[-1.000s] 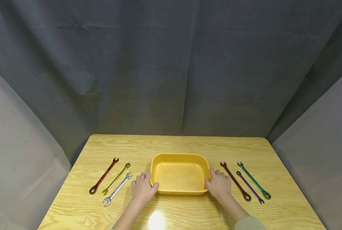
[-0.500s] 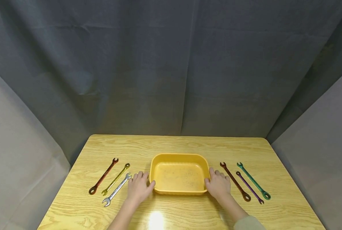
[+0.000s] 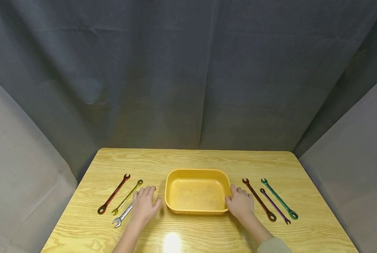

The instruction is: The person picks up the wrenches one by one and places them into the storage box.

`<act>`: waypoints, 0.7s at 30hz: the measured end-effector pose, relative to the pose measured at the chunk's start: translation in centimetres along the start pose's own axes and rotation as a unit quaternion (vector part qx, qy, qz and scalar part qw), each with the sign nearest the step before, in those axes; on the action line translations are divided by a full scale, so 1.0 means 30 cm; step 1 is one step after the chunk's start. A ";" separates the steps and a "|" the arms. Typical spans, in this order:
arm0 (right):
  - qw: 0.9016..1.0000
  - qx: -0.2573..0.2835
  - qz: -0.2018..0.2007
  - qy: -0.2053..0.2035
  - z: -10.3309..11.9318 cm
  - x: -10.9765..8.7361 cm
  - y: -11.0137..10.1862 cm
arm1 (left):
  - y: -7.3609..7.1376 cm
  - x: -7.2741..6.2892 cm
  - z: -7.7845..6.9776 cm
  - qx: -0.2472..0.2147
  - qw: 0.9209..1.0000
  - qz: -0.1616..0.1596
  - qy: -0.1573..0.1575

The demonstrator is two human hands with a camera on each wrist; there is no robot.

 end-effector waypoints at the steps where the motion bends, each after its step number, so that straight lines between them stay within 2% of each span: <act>1: 1.000 0.001 0.000 0.000 0.000 -0.001 0.000 | 0.000 -0.001 0.006 0.002 1.000 -0.005 -0.001; 9: 1.000 0.002 -0.003 0.000 0.000 0.000 0.003 | 0.011 -0.016 0.054 0.018 1.000 -0.025 -0.007; 21: 1.000 0.005 0.003 0.002 -0.001 0.002 0.003 | 0.016 -0.051 0.126 0.006 0.999 -0.002 -0.041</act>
Point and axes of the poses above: each hand's wrist, its own x-axis towards the middle knuckle, its own y-axis out of the palm, z = x × y, the point moved 7 cm from there along x, towards the middle knuckle, and after that the axes turned 7 degrees about x, right-handed, at the moved point
